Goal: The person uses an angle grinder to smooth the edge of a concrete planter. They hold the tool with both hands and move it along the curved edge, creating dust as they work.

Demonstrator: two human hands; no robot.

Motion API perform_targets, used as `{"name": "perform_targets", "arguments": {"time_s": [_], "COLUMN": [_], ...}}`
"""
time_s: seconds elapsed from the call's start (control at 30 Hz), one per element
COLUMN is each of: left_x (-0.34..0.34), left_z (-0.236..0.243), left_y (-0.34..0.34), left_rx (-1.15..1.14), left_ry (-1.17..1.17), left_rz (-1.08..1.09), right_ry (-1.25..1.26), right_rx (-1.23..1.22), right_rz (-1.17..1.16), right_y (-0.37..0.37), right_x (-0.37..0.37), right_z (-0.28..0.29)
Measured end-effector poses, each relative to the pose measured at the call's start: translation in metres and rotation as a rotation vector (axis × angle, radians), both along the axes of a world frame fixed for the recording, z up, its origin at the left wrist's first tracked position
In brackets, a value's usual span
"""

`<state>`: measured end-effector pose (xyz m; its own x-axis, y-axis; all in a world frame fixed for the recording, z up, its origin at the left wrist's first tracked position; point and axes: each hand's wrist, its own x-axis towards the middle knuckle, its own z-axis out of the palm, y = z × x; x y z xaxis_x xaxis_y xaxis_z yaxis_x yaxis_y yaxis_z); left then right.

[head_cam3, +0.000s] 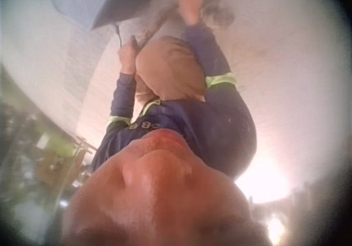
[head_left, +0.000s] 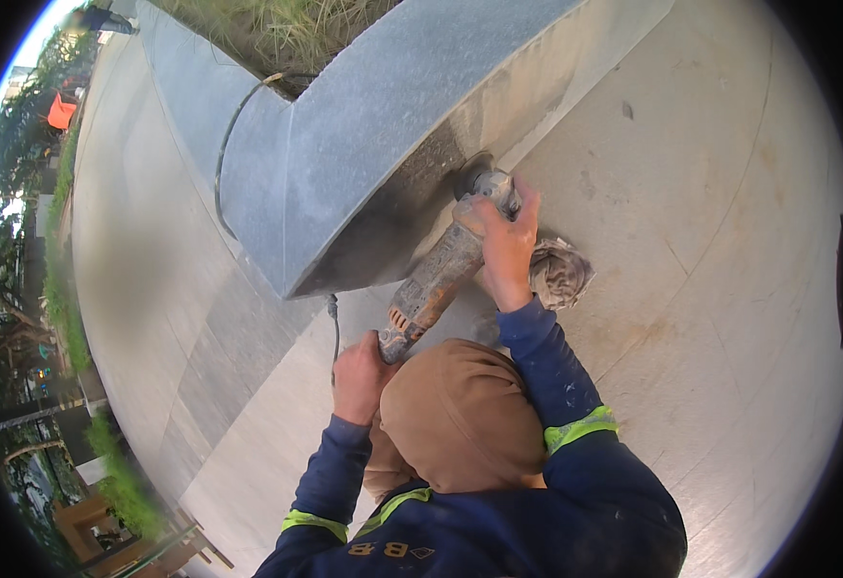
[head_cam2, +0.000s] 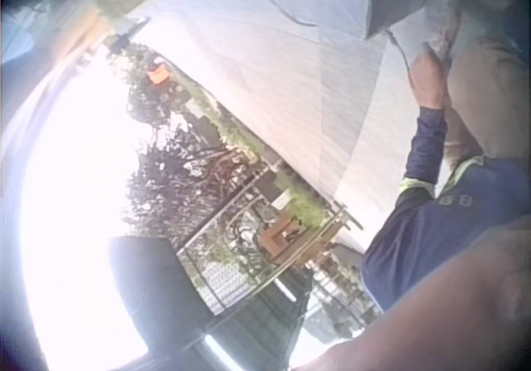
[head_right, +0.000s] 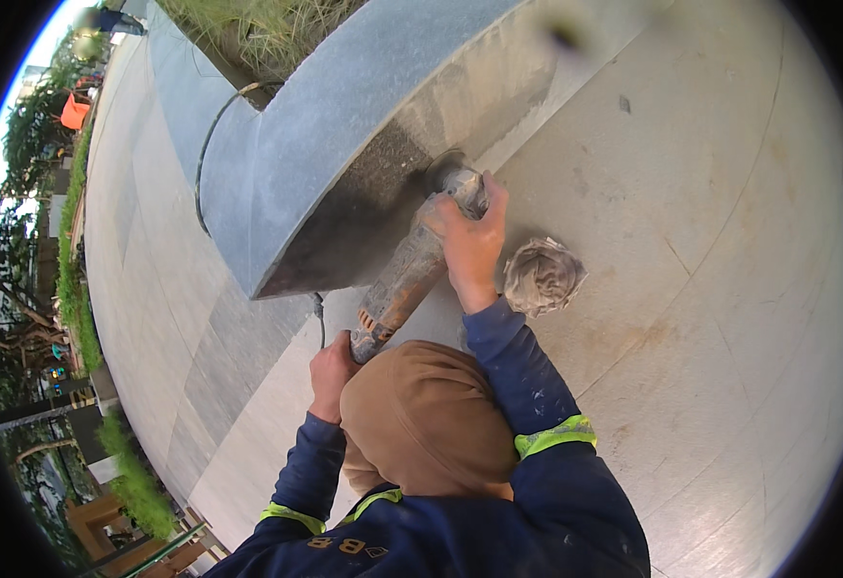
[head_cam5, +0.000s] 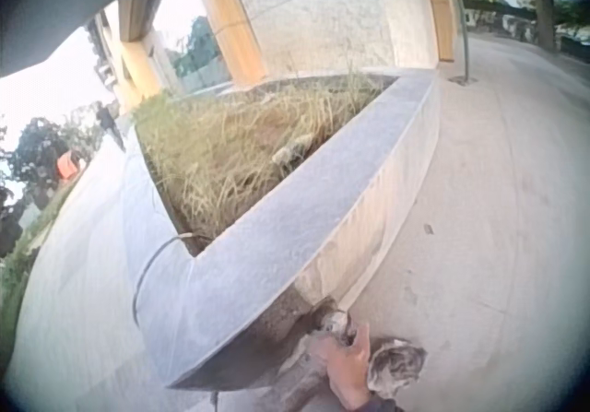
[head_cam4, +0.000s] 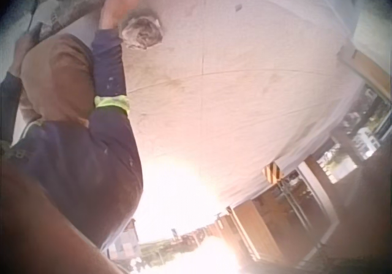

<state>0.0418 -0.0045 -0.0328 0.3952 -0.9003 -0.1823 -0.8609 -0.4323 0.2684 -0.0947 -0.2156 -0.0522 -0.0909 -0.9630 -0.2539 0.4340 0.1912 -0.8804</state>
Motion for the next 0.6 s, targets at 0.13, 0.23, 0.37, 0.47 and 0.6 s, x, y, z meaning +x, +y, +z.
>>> {"name": "perform_targets", "arguments": {"time_s": [0.13,0.23,0.37,0.47,0.6], "left_x": [-0.004,0.000,0.000,0.000,0.001], "left_z": [0.013,0.026,0.028,0.018,0.024], "left_y": [0.006,0.008,0.007,0.012,0.010], "left_rx": [-0.062,-0.166,-0.123,-0.075,-0.128], "left_ry": [-0.019,0.003,-0.027,-0.048,-0.026], "left_rz": [0.032,0.036,0.027,0.019,0.034], "right_ry": [0.188,0.096,0.110,0.183,0.103], "right_rx": [-0.183,-0.296,-0.282,-0.241,-0.283], "right_rz": [0.017,0.045,0.014,0.003,0.026], "right_y": [0.005,0.008,0.006,0.007,0.010], "right_x": [-0.001,0.000,0.001,0.003,0.002], "right_z": [0.004,0.049,0.039,0.018,0.044]}}
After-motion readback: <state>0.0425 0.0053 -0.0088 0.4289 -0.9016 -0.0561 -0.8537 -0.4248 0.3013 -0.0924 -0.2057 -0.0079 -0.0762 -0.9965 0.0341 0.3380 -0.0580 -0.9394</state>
